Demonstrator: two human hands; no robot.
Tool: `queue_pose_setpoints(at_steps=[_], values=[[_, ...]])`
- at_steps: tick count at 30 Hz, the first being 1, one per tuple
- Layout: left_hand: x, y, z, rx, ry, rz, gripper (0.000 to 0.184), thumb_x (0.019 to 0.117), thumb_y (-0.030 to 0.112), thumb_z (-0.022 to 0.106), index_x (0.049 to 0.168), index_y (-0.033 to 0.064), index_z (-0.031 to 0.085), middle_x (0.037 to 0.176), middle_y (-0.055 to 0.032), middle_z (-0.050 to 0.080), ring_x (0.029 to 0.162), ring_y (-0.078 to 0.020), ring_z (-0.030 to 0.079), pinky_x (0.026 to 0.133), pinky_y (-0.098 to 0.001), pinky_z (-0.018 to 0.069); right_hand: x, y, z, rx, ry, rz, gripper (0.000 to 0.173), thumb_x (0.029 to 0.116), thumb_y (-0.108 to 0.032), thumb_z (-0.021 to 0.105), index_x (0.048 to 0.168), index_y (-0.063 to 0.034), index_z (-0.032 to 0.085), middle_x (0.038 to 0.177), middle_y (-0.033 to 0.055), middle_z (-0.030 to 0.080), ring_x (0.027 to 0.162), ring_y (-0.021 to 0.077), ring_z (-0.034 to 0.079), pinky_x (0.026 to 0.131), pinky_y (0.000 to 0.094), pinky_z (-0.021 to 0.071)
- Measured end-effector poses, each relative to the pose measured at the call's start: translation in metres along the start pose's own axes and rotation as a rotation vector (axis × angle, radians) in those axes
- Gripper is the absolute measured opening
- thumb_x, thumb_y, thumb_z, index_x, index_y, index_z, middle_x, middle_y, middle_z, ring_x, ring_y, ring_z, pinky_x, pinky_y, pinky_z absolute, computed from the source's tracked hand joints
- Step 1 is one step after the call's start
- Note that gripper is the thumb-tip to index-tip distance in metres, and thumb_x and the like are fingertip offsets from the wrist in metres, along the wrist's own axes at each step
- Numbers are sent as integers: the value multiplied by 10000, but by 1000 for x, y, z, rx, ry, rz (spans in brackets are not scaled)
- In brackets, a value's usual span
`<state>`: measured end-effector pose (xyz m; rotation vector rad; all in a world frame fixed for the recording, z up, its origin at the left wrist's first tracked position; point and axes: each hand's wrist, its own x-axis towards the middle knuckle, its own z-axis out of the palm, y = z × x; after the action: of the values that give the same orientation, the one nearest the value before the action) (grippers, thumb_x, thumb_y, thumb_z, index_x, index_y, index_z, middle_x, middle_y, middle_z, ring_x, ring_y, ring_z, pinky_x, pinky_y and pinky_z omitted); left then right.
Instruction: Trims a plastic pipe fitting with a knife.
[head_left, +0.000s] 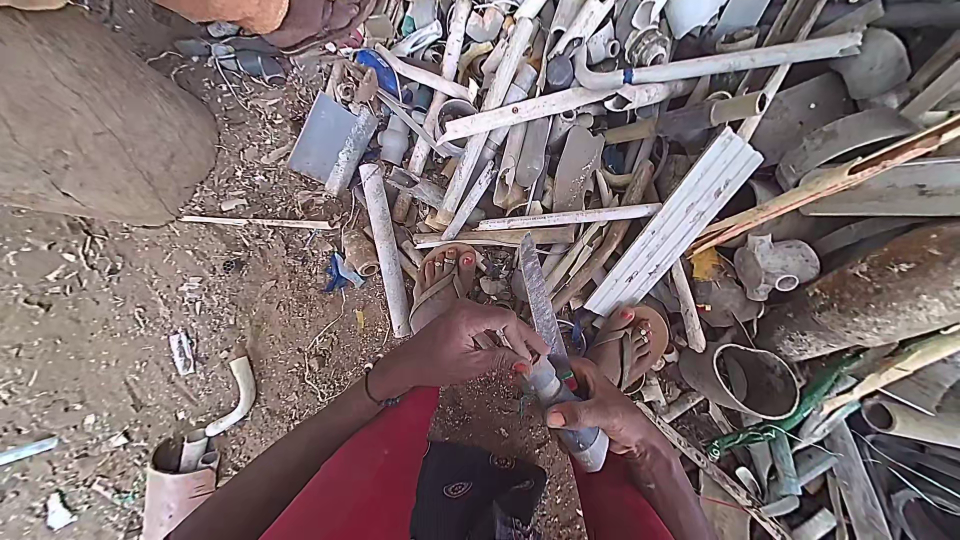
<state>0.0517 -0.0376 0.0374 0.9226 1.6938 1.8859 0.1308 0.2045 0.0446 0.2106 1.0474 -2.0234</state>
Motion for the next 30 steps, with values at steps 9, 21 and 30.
queue_pose_setpoints(at_steps=[9,21,30], values=[[-1,0,9,357,30,57,262,1094,186,464,1121,-25,616,1026,-134,684,975,-105,662,901,-220,534,10,0,15,-374,313,-104,556,664,-114,857,1158,-68,607,950,-67,719,864,-1,693,798,190,590],[-15,-2,2,71,294,-348,328,1060,297,528,1096,20,701,1023,16,717,954,-43,681,884,-266,578,13,4,15,-1179,572,-321,687,678,-468,830,1134,11,645,855,77,697,759,152,671,702,371,563],[-15,-2,-2,380,155,-145,189,979,252,695,1054,115,802,1033,1,768,1003,-9,692,921,-198,550,15,9,11,-1236,598,-379,614,703,-464,809,1088,-9,661,800,49,680,690,117,645,649,319,549]])
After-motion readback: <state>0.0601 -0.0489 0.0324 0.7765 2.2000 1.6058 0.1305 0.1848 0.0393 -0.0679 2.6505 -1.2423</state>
